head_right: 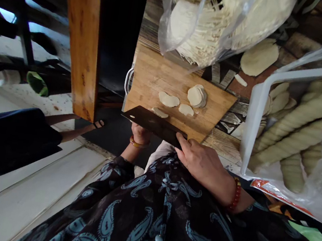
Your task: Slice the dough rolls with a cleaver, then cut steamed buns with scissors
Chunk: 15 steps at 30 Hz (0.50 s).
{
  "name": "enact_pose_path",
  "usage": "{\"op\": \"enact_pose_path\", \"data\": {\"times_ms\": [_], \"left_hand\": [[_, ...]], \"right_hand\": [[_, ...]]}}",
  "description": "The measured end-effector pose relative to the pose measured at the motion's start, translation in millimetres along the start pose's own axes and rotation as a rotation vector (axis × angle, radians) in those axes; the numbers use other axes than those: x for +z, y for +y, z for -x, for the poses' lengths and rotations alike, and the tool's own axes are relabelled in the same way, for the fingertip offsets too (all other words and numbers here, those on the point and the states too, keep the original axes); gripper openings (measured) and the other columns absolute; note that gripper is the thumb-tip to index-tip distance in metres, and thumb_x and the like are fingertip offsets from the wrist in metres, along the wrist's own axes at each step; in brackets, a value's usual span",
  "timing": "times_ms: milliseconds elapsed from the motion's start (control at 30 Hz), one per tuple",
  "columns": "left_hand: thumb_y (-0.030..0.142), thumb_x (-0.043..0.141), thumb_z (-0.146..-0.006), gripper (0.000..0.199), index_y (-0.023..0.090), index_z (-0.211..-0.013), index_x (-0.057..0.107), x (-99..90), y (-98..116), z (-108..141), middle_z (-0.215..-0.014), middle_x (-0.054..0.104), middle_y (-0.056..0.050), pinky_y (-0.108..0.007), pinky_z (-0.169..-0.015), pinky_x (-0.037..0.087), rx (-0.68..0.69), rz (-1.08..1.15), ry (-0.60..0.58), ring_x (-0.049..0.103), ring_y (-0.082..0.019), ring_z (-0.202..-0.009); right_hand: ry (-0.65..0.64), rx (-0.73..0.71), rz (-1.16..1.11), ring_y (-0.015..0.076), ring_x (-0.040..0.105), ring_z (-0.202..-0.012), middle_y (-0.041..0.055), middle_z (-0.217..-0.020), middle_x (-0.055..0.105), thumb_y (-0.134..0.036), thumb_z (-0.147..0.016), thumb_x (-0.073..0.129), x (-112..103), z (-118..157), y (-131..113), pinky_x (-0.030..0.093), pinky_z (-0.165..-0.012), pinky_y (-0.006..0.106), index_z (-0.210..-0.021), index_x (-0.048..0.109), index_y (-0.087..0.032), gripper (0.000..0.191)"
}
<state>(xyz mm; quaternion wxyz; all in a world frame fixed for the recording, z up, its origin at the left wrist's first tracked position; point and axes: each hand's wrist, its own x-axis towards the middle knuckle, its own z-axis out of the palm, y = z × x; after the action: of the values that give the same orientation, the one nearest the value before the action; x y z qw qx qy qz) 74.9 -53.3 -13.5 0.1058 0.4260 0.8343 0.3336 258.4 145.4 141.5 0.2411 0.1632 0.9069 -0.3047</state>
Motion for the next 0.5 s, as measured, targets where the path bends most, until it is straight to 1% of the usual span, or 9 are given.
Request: {"op": "enact_pose_path", "data": {"times_ms": [67, 167, 333, 433, 500], "left_hand": [[0.034, 0.056, -0.091, 0.026, 0.021, -0.071, 0.065, 0.1, -2, 1, -0.071, 0.060, -0.004, -0.037, -0.077, 0.052, 0.013, -0.001, 0.007, 0.061, -0.020, -0.079], [0.033, 0.060, -0.088, 0.024, 0.021, -0.068, 0.063, -1.9, -1, 0, -0.069, 0.060, -0.003, -0.035, -0.074, 0.051, 0.071, -0.030, 0.034, 0.060, -0.019, -0.076], [0.027, 0.055, -0.090, 0.027, 0.021, -0.064, 0.060, -4.5, 6, -5, -0.066, 0.058, -0.002, -0.033, -0.071, 0.047, 0.108, -0.106, 0.051, 0.057, -0.017, -0.071], [0.021, 0.052, -0.090, 0.026, 0.021, -0.066, 0.060, -5.5, 9, -7, -0.066, 0.058, -0.002, -0.032, -0.072, 0.045, 0.151, -0.099, 0.072, 0.056, -0.016, -0.071], [0.020, 0.050, -0.092, 0.027, 0.021, -0.067, 0.060, -6.7, 11, -9, -0.066, 0.058, -0.002, -0.032, -0.073, 0.045, 0.168, -0.086, 0.066, 0.055, -0.016, -0.071]], "right_hand": [[-0.020, 0.005, 0.012, 0.0185, 0.069, -0.077, 0.0085, -0.097, 0.074, -0.039, -0.103, 0.040, -1, -2, -2, 0.041, -0.057, 0.029, -0.141, 0.053, -0.018, 0.046], [-0.039, 0.015, 0.030, 0.0194, 0.069, -0.077, 0.0082, -0.095, 0.074, -0.040, -0.103, 0.040, -2, -4, -3, 0.040, -0.055, 0.029, -0.142, 0.053, -0.018, 0.047], [-0.078, 0.025, 0.048, 0.0196, 0.070, -0.075, 0.0086, -0.100, 0.074, -0.041, -0.103, 0.039, -2, -7, -4, 0.040, -0.054, 0.031, -0.144, 0.051, -0.019, 0.047], [-0.105, 0.037, 0.055, 0.0199, 0.070, -0.076, 0.0082, -0.098, 0.074, -0.040, -0.103, 0.040, -1, -9, -5, 0.040, -0.055, 0.030, -0.144, 0.050, -0.018, 0.047], [-0.116, 0.042, 0.058, 0.0201, 0.070, -0.076, 0.0082, -0.096, 0.075, -0.039, -0.103, 0.041, 0, -10, -6, 0.041, -0.056, 0.030, -0.143, 0.051, -0.018, 0.047]]}}
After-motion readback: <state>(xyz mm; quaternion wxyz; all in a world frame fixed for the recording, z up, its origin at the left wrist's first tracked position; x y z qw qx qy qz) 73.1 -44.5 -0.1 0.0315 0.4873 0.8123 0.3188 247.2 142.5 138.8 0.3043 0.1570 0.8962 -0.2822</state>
